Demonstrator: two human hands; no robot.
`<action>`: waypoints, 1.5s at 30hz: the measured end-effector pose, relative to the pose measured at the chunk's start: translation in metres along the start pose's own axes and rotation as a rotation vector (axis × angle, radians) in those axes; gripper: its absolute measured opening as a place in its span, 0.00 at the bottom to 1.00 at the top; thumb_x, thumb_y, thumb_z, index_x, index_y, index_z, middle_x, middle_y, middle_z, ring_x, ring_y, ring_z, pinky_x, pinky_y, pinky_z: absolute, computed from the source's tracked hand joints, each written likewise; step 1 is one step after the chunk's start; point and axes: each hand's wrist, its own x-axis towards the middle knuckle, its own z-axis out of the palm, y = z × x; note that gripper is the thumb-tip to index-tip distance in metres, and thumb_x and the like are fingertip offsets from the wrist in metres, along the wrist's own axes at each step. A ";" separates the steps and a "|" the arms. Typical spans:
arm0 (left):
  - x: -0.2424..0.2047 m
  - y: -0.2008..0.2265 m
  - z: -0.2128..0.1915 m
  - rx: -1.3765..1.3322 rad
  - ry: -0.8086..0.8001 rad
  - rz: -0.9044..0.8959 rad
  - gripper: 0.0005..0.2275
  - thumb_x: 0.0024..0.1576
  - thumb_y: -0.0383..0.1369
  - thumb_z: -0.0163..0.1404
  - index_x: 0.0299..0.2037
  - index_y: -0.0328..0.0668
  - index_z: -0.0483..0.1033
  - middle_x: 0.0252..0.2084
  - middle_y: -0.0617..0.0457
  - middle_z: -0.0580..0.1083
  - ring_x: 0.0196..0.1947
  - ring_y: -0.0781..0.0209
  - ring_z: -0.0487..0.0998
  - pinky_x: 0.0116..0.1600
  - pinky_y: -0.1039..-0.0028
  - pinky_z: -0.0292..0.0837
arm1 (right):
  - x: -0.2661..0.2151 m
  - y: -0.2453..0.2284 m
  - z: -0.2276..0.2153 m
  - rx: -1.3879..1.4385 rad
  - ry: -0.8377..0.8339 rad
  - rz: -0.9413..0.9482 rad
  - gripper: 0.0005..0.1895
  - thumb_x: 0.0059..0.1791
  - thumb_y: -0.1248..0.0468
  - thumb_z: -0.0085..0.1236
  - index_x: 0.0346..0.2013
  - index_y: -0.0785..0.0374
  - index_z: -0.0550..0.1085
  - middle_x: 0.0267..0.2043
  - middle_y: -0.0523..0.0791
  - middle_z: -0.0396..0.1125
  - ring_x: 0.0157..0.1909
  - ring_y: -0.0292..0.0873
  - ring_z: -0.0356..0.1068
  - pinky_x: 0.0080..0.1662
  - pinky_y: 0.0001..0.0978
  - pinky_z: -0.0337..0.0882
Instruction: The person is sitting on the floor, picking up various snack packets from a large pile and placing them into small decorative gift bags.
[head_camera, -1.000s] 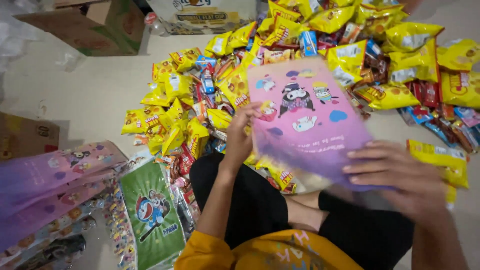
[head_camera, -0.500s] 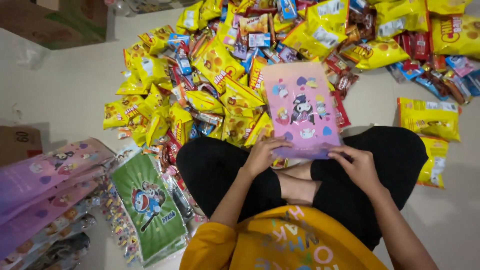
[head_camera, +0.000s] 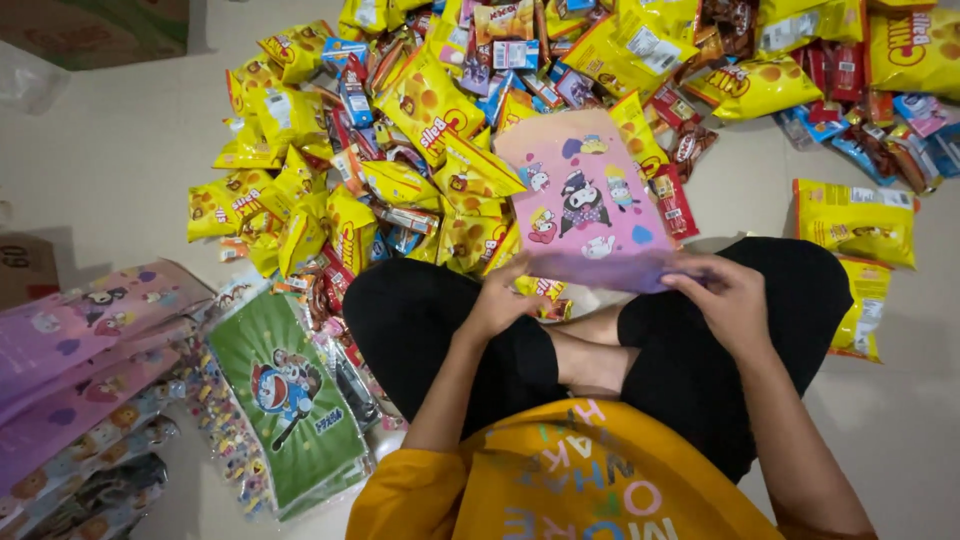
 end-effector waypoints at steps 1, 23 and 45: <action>0.004 0.010 -0.005 -0.033 -0.052 0.087 0.35 0.36 0.44 0.73 0.57 0.51 0.79 0.59 0.54 0.77 0.68 0.49 0.69 0.73 0.63 0.55 | -0.003 -0.018 -0.002 0.010 0.002 -0.199 0.09 0.43 0.70 0.72 0.38 0.66 0.82 0.34 0.51 0.77 0.45 0.53 0.78 0.56 0.50 0.73; -0.025 -0.091 0.005 0.262 -0.245 -0.131 0.21 0.52 0.15 0.51 0.53 0.45 0.80 0.53 0.46 0.80 0.62 0.43 0.73 0.76 0.40 0.37 | 0.030 0.198 0.016 -0.994 -0.319 -0.320 0.17 0.51 0.65 0.56 0.46 0.35 0.81 0.60 0.27 0.73 0.78 0.44 0.57 0.70 0.76 0.34; -0.025 -0.130 0.034 0.354 0.034 -0.359 0.14 0.45 0.46 0.67 0.33 0.49 0.83 0.40 0.54 0.81 0.48 0.48 0.81 0.72 0.45 0.47 | 0.026 0.086 0.051 0.177 -0.022 0.292 0.17 0.39 0.65 0.77 0.19 0.61 0.71 0.19 0.35 0.59 0.24 0.29 0.55 0.30 0.19 0.53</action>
